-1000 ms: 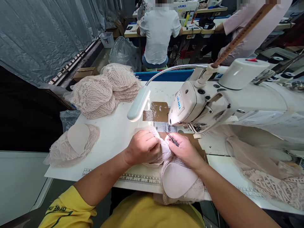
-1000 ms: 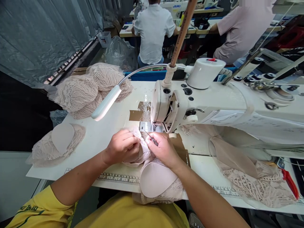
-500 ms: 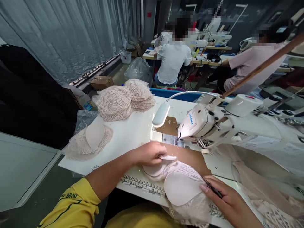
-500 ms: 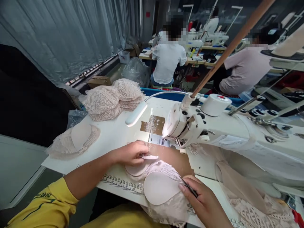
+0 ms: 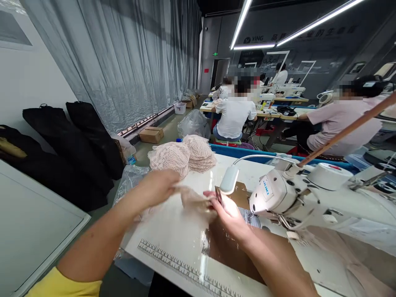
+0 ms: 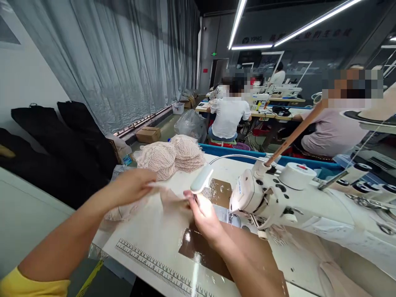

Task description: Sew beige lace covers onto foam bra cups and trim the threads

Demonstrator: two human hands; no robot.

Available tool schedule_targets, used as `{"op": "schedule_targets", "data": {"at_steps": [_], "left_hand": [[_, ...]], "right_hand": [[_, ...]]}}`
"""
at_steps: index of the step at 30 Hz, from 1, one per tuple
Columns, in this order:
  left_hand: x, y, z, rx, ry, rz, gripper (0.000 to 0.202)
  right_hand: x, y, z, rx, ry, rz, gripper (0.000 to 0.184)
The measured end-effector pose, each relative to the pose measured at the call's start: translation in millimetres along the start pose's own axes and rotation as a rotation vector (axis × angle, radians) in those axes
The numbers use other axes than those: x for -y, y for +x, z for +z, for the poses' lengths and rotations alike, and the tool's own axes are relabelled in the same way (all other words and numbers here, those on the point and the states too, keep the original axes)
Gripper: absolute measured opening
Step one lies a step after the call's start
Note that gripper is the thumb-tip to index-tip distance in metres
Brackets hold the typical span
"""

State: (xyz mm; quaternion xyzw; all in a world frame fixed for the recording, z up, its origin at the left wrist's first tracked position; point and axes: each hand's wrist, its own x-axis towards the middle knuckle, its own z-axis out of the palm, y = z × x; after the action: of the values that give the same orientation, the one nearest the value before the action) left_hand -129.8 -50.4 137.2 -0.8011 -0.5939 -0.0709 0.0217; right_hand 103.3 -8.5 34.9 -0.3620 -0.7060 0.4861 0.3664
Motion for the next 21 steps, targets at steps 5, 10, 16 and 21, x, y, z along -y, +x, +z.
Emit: {"op": "schedule_targets", "data": {"at_steps": [5,10,16,21], "left_hand": [[58.3,43.6,-38.9,-0.669,0.244,-0.151,0.011],[90.5,82.8,-4.0,-0.508,0.122,-0.081,0.021],[97.3,90.0,61.8,-0.190,-0.030,-0.018,0.065],[94.5,79.0,53.0,-0.203,-0.119,-0.082,0.067]], "right_hand": [[23.9,105.1,12.6,-0.381,-0.177,-0.556,0.036],[9.7,182.8,8.1,-0.340,-0.367,-0.548,0.034],[-44.0,178.7,6.8,-0.301,-0.422,-0.351,0.043],[-38.4,109.1,-5.6,-0.150,-0.468,-0.359,0.042]]}}
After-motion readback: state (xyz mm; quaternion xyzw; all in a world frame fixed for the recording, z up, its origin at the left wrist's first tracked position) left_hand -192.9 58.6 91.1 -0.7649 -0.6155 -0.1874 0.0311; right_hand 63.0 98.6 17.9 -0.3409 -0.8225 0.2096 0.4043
